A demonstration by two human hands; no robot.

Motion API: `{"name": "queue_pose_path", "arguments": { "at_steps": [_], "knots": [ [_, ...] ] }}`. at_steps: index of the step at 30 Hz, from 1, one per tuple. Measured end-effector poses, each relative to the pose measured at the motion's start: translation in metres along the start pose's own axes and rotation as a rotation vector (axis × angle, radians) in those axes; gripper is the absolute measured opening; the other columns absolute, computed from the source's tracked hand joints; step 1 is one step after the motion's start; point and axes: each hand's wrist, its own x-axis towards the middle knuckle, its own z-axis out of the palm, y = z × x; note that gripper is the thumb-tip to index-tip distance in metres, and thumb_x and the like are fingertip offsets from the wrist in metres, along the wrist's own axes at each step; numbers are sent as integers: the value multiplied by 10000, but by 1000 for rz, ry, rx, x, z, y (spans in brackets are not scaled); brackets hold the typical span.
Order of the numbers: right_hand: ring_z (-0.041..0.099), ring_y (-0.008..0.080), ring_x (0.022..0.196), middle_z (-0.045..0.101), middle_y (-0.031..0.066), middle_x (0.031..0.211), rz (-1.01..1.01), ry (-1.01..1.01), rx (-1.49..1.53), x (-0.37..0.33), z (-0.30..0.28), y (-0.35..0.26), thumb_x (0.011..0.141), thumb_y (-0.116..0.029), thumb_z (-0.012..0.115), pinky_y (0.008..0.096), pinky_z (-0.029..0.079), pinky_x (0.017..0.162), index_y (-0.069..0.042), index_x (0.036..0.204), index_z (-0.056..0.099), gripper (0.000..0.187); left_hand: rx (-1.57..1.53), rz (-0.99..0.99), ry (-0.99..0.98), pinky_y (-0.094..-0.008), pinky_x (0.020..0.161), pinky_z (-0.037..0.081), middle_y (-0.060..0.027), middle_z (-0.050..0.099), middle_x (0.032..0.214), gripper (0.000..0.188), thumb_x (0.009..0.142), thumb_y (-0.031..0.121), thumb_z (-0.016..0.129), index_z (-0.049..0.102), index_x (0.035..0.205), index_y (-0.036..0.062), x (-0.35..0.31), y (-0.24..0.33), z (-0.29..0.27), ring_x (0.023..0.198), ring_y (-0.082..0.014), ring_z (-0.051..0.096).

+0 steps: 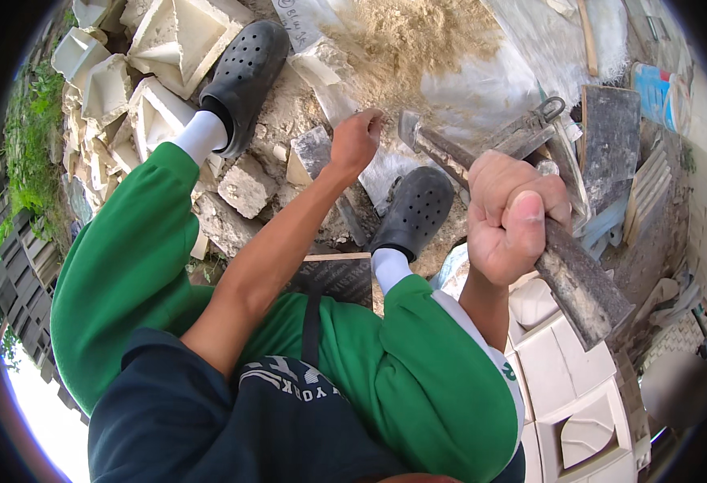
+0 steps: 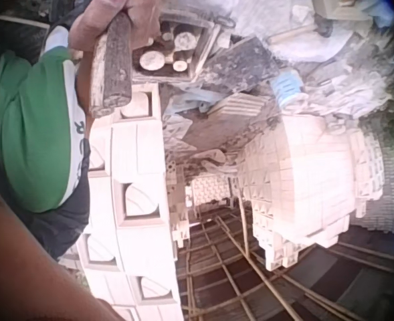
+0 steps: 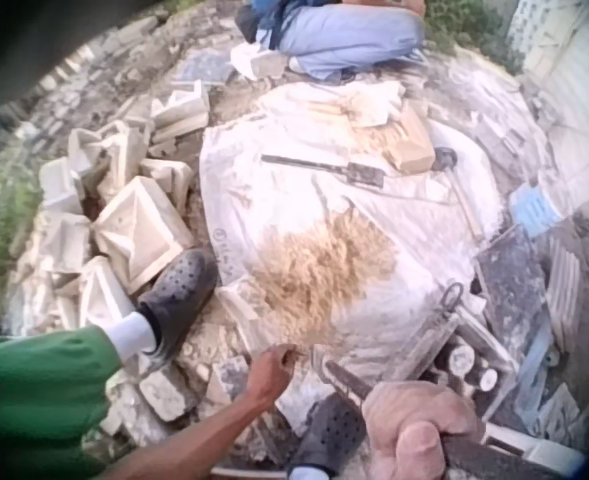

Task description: The person moves a mold containing cylindrical casts aside, gathers stone powder and fragments on a sheet by hand, and shapes a stone piece using a chisel and a hammer.

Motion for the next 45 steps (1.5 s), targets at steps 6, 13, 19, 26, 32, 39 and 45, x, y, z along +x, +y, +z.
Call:
{"name": "queue_pose_path", "arguments": {
  "at_steps": [6,13,19,26,32,39,45],
  "knots": [
    [275,96,466,358,8,533,162,14,-169,3,-5,30,888,-101,433,299,275,461,-75,727,376,173,33,-11,6,-417,805,518,-196,680,1000,184,853,109,620,693,1011,51,2,0,-7,892,-357,658],
    [272,99,469,352,4,544,-37,-107,-79,2,5,7,907,-106,418,294,287,472,-76,747,372,169,28,14,-47,-357,755,533,-170,702,962,213,873,136,637,700,1064,65,8,-9,-7,851,-275,698],
    [260,102,454,332,0,525,152,-26,-185,17,-3,42,894,-110,425,311,286,464,-76,730,356,182,-5,-51,-33,-343,752,535,-160,707,953,219,871,143,640,695,1064,57,8,-2,-9,847,-261,699],
    [269,111,451,352,21,542,27,-55,-9,13,10,11,908,-121,436,309,271,453,-68,718,357,212,27,-53,56,-346,746,526,-146,678,984,234,858,125,640,684,1077,57,8,-8,-16,815,-259,681],
    [285,97,474,365,14,536,80,-61,-216,3,7,44,874,-80,458,306,275,458,-47,739,391,154,89,45,111,-369,746,519,-162,656,948,249,840,87,643,682,1079,33,9,-7,-12,803,-299,663],
    [405,107,458,503,81,564,-87,36,67,2,3,19,866,-92,533,278,311,420,23,738,472,182,64,87,71,-383,757,516,-181,666,935,219,827,75,650,699,1035,26,13,-10,-4,830,-324,663],
    [273,114,454,341,17,529,99,13,-110,10,-6,34,890,-108,428,313,279,458,-80,721,362,184,67,37,22,-374,761,516,-167,675,945,210,827,75,656,704,1028,42,14,-5,-2,835,-311,670]
  ]
}}
